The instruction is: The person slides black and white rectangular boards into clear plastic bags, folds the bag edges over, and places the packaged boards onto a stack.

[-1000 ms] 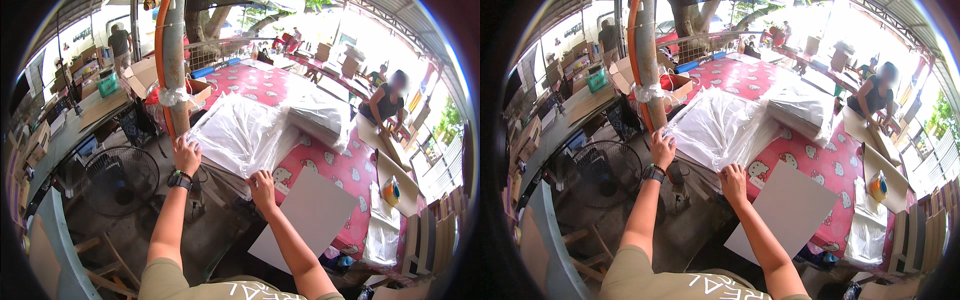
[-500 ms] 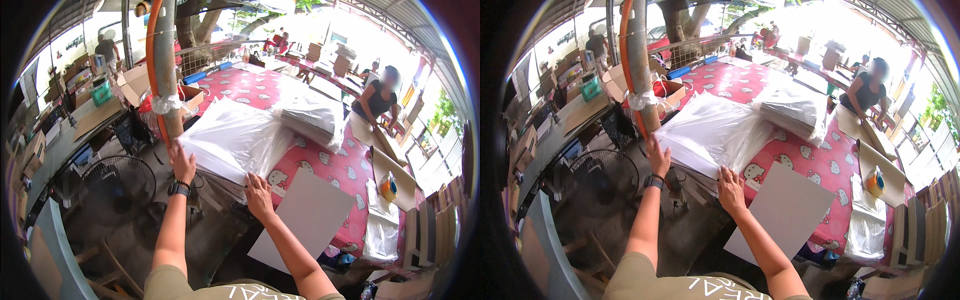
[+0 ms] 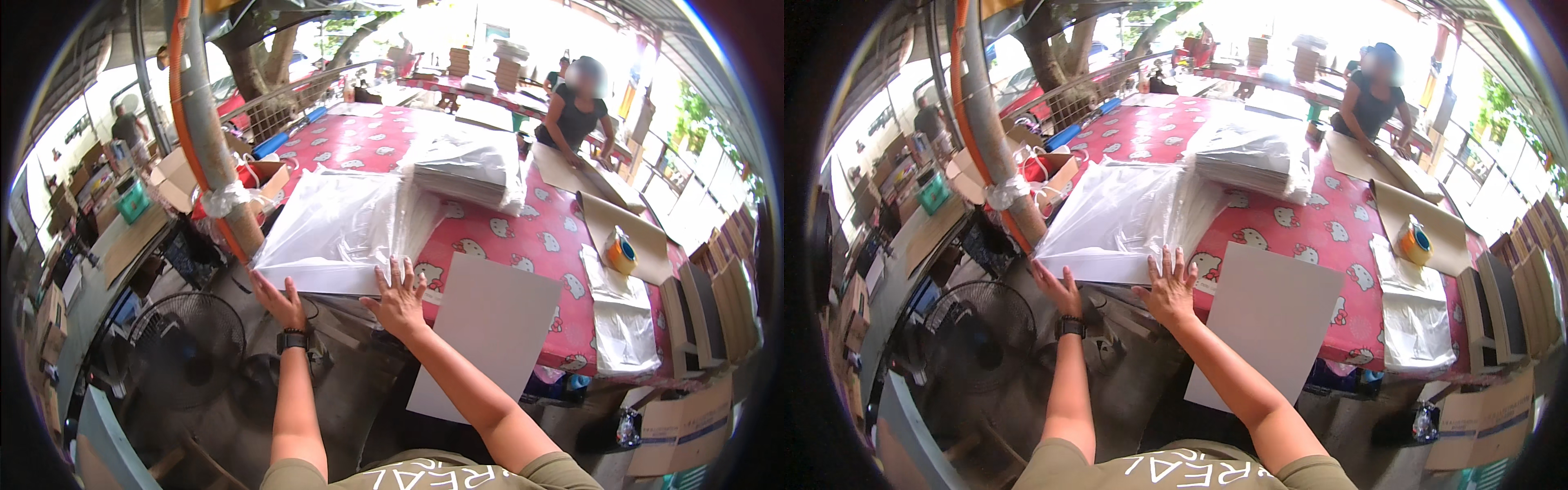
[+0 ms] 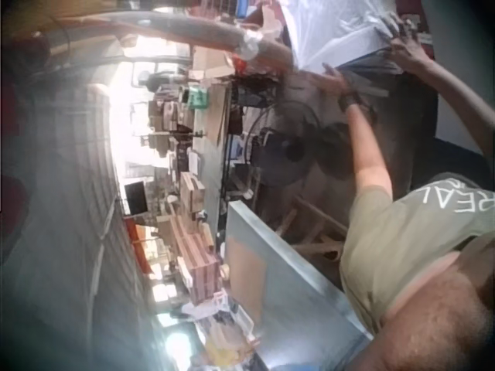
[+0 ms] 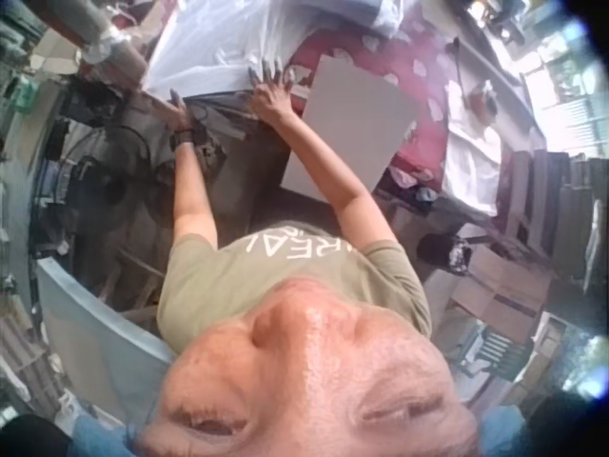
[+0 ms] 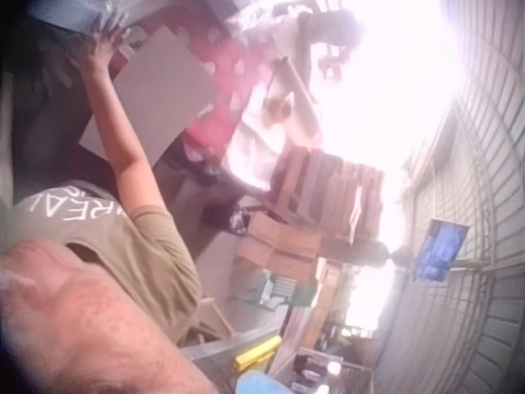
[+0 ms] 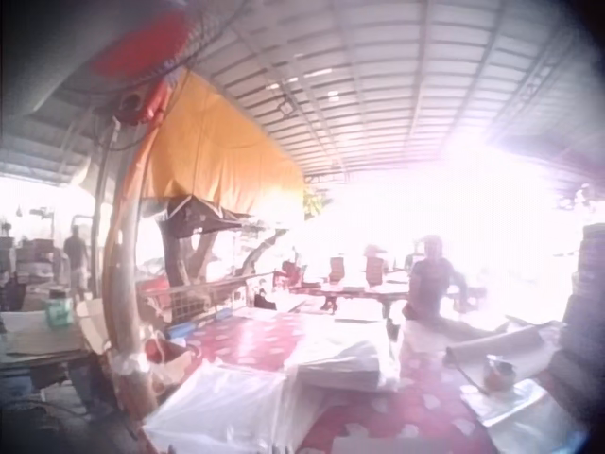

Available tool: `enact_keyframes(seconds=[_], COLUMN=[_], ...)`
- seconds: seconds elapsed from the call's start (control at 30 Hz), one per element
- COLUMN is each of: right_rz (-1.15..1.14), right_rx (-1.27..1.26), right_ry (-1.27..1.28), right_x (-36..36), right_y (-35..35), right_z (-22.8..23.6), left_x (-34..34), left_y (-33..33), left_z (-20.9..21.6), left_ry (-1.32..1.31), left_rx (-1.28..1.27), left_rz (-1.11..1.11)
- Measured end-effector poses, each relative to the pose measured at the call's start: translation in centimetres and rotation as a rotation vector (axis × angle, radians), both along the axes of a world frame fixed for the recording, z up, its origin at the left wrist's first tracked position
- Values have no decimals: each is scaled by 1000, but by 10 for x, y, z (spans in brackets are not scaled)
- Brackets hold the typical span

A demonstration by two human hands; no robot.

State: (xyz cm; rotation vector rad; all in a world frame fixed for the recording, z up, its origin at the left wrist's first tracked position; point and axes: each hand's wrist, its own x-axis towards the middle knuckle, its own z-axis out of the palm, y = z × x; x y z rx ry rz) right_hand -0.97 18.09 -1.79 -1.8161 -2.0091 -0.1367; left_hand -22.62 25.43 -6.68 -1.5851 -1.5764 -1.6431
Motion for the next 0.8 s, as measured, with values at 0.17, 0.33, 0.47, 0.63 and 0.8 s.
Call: enact_keyframes(seconds=[0.17,0.33,0.47,0.63,0.8], right_rz=[25,195,172,53,-52], right_rx=[4,9,-39,-114,-36], right_ry=[-47,-15,8,26,-44], right_x=[4,-14,-33,-34,0], right_y=[-23,-21,13,28,10], right_z=[-11,3,2,10,6], left_x=[-2,5,1,-18,-1], left_y=[-4,-1,-4,-1,-2], left_z=[-2,-15,2,-2,7], left_ry=[-32,0,-9,57,-19], left_rx=[-14,-15,-24,-28,-41], left_rz=[61,31,18,51,19])
